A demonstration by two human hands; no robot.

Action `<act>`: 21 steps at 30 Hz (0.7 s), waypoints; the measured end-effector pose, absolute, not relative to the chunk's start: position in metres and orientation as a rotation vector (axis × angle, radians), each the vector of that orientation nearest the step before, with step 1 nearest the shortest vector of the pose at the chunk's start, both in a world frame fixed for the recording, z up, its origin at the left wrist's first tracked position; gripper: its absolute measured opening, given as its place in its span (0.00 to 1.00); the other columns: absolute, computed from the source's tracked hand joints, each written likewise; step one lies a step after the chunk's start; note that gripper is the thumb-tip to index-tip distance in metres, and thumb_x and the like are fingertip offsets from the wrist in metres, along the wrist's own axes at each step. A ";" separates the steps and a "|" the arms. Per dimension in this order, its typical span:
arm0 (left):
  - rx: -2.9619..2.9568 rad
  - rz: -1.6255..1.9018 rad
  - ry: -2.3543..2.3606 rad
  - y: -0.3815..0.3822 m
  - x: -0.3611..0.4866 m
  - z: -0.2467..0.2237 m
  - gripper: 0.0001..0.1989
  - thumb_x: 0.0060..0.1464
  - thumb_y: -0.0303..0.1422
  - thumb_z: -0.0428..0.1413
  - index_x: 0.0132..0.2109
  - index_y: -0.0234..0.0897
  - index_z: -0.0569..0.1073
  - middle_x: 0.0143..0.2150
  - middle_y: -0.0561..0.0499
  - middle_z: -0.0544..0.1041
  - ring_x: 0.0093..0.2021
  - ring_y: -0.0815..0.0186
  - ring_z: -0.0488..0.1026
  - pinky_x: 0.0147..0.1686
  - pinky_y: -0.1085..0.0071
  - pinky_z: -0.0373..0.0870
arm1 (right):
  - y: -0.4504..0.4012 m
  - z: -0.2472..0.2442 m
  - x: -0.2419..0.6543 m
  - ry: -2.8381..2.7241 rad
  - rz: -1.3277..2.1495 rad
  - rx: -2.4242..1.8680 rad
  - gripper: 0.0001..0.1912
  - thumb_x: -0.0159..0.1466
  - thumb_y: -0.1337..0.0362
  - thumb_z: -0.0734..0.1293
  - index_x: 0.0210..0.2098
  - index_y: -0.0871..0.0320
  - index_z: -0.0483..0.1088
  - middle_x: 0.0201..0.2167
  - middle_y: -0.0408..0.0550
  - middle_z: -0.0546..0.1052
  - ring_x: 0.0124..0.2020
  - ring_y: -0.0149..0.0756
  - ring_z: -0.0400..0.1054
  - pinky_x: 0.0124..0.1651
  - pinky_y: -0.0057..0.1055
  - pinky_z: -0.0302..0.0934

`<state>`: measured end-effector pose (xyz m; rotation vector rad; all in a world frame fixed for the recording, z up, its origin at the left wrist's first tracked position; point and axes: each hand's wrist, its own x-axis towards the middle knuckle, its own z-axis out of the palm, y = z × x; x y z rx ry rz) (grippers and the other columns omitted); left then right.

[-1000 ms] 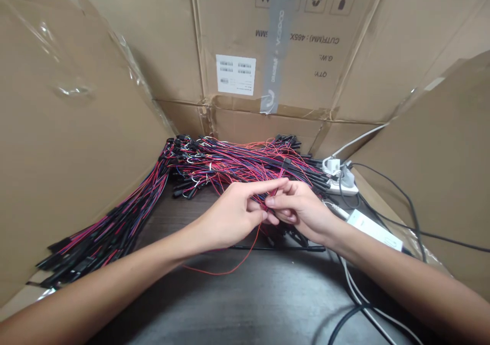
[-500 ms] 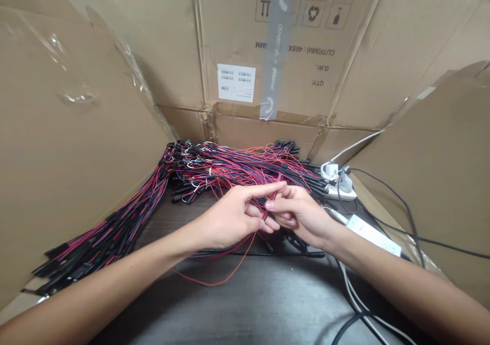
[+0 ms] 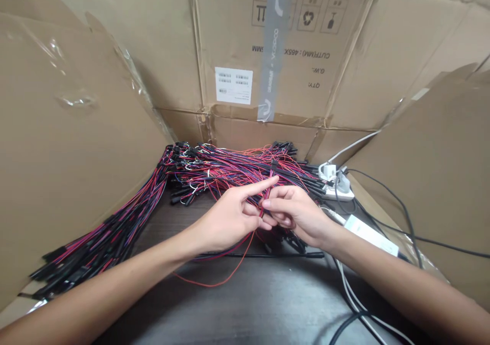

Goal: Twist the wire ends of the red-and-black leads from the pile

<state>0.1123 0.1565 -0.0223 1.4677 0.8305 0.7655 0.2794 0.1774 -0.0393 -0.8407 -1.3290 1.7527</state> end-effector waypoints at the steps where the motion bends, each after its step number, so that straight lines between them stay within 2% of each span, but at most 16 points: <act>1: 1.473 0.763 0.833 0.156 0.112 -0.022 0.40 0.49 0.16 0.52 0.68 0.39 0.53 0.39 0.45 0.82 0.38 0.62 0.80 0.45 0.60 0.75 | 0.177 -0.039 0.279 -1.330 1.742 -0.848 0.15 0.52 0.62 0.73 0.18 0.61 0.64 0.11 0.36 0.62 0.13 0.20 0.50 0.17 0.23 0.39; 7: 1.462 0.753 0.788 0.156 0.113 -0.022 0.40 0.49 0.16 0.53 0.68 0.39 0.53 0.44 0.43 0.80 0.38 0.64 0.80 0.44 0.63 0.76 | 0.178 -0.038 0.280 -1.286 1.604 -0.890 0.13 0.51 0.63 0.73 0.19 0.61 0.67 0.12 0.35 0.62 0.13 0.19 0.50 0.16 0.22 0.40; 13: 1.434 0.775 0.784 0.154 0.116 -0.023 0.41 0.47 0.16 0.53 0.67 0.38 0.55 0.41 0.45 0.80 0.34 0.65 0.79 0.41 0.63 0.77 | 0.175 -0.036 0.278 -1.279 1.599 -0.889 0.13 0.50 0.64 0.72 0.17 0.61 0.65 0.10 0.35 0.61 0.12 0.19 0.49 0.16 0.22 0.38; 17: 1.433 0.821 0.725 0.154 0.118 -0.024 0.36 0.47 0.15 0.53 0.64 0.36 0.62 0.46 0.43 0.79 0.38 0.63 0.79 0.42 0.64 0.77 | 0.175 -0.034 0.279 -1.264 1.617 -0.883 0.06 0.49 0.66 0.71 0.22 0.63 0.71 0.10 0.34 0.60 0.12 0.19 0.47 0.16 0.22 0.38; 21: 1.416 0.844 0.699 0.155 0.118 -0.023 0.35 0.47 0.13 0.52 0.62 0.36 0.65 0.44 0.44 0.80 0.40 0.63 0.79 0.44 0.65 0.77 | 0.178 -0.036 0.280 -1.277 1.610 -0.903 0.06 0.50 0.66 0.71 0.25 0.63 0.72 0.09 0.33 0.60 0.11 0.19 0.47 0.16 0.23 0.38</act>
